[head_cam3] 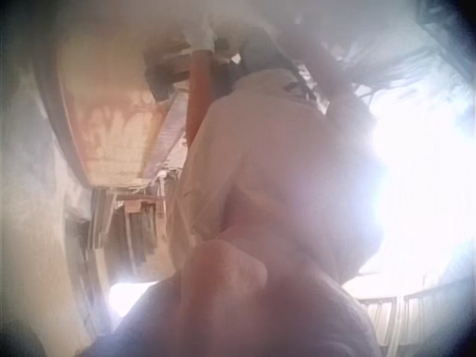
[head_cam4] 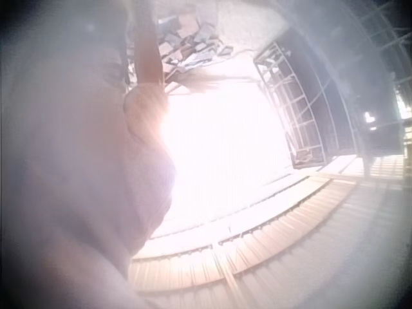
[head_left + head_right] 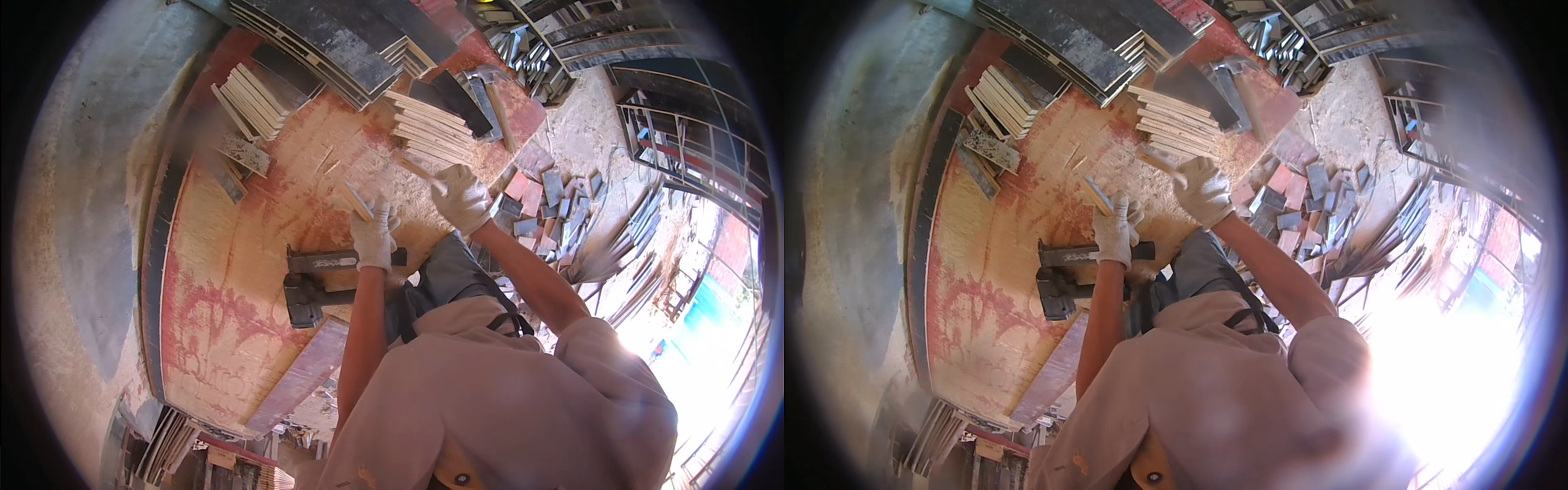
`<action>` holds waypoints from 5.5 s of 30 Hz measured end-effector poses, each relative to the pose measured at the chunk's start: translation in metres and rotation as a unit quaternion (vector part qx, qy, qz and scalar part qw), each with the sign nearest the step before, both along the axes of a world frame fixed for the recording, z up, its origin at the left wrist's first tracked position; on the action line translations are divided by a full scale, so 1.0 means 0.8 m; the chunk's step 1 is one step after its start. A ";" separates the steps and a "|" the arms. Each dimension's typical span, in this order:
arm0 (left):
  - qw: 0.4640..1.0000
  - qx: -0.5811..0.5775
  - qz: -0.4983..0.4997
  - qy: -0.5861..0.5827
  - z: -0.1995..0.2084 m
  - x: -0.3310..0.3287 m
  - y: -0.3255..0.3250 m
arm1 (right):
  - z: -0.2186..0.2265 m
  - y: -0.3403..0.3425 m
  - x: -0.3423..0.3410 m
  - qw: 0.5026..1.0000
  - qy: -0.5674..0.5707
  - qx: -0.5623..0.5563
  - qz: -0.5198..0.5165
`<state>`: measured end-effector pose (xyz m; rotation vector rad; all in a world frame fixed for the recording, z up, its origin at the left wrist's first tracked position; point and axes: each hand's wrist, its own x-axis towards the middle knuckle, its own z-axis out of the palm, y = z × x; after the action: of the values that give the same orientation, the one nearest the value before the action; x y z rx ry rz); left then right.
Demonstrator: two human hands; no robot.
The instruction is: The person assembles small wooden frames by placing pieces on a workbench, measuring with a tape measure, and fastening them with a nail gun. He then uses a hammer to tap the joints and stacks the finished frames.
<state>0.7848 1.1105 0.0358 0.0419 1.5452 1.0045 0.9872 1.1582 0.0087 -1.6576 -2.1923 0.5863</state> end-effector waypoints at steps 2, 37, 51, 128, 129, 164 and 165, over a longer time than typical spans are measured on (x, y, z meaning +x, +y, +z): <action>0.998 0.040 0.021 -0.033 0.001 0.007 0.001 | 0.018 -0.012 -0.038 0.994 0.108 -0.028 0.001; 0.993 -0.010 -0.114 0.010 -0.039 0.030 0.020 | -0.017 0.024 0.021 0.991 -0.119 -0.058 -0.032; 0.994 -0.033 -0.027 0.105 -0.032 -0.080 0.096 | 0.079 0.005 -0.033 0.936 0.165 -0.269 -0.153; 0.878 0.114 0.084 -0.457 -0.017 0.036 0.048 | 0.047 0.053 0.026 0.870 0.284 -0.397 -0.068; 0.877 0.108 0.089 -0.459 0.006 0.032 0.051 | 0.052 0.055 0.026 0.881 0.254 -0.397 -0.046; 0.904 0.228 0.227 -0.282 0.061 -0.008 -0.063 | -0.081 0.205 0.079 0.993 -0.086 -0.064 0.052; 0.889 0.258 0.231 -0.300 0.069 -0.013 -0.073 | -0.073 0.209 0.068 0.983 -0.141 -0.103 0.050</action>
<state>0.7744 1.0517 0.0911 -0.2568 0.6955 1.6088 1.0412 1.3256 -0.0498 -1.8412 -2.5013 0.6600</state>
